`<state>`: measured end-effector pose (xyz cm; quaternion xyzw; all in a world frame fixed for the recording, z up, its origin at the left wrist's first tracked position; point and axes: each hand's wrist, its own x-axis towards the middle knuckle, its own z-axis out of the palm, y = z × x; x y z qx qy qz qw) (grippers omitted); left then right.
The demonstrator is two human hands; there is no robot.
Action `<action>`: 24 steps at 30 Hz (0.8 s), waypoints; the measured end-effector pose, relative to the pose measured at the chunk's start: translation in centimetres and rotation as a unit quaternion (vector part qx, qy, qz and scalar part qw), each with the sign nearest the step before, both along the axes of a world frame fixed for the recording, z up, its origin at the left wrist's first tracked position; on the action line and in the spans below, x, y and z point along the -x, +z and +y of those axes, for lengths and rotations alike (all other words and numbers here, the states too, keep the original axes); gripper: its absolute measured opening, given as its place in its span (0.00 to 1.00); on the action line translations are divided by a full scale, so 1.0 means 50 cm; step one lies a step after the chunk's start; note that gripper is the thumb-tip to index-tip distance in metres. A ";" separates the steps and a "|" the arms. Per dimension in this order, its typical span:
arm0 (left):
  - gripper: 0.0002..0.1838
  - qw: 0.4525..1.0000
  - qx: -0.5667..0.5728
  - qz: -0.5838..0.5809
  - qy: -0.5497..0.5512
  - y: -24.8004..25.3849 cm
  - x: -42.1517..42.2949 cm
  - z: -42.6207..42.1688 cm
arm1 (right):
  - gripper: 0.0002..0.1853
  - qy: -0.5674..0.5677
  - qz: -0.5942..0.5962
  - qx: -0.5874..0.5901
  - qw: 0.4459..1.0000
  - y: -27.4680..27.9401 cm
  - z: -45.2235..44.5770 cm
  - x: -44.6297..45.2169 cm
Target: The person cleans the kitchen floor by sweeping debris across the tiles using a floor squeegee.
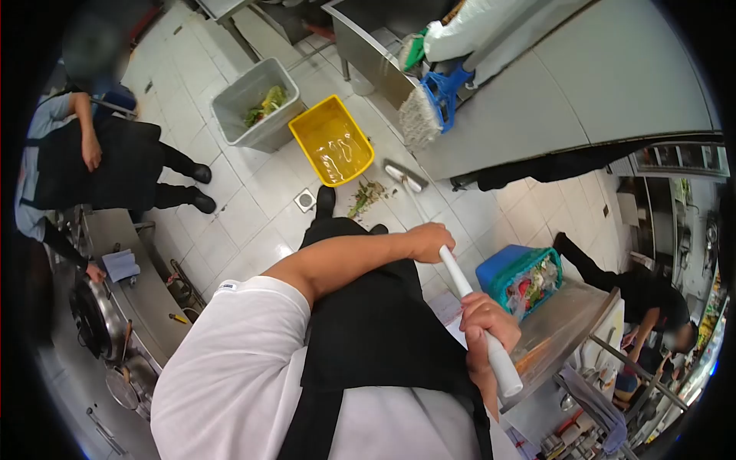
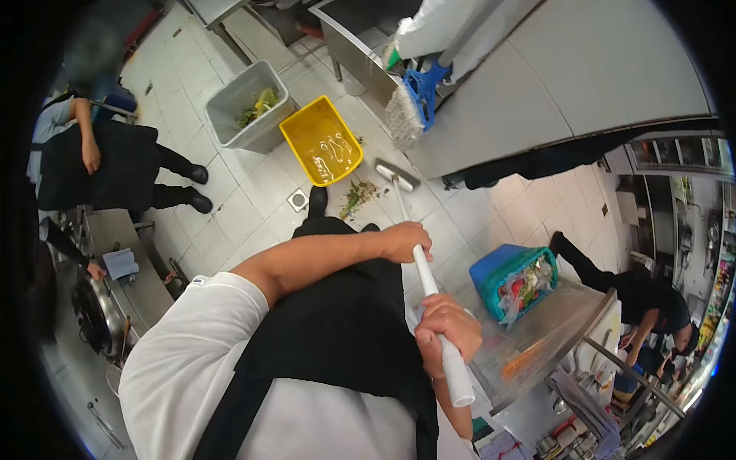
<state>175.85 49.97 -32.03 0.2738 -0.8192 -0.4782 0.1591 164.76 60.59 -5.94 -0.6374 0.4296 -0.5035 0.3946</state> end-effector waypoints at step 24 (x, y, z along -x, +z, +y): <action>0.33 0.981 -0.061 -0.115 0.141 0.035 -0.530 0.039 | 0.10 0.014 0.044 -0.074 0.996 -0.049 -0.140 -0.340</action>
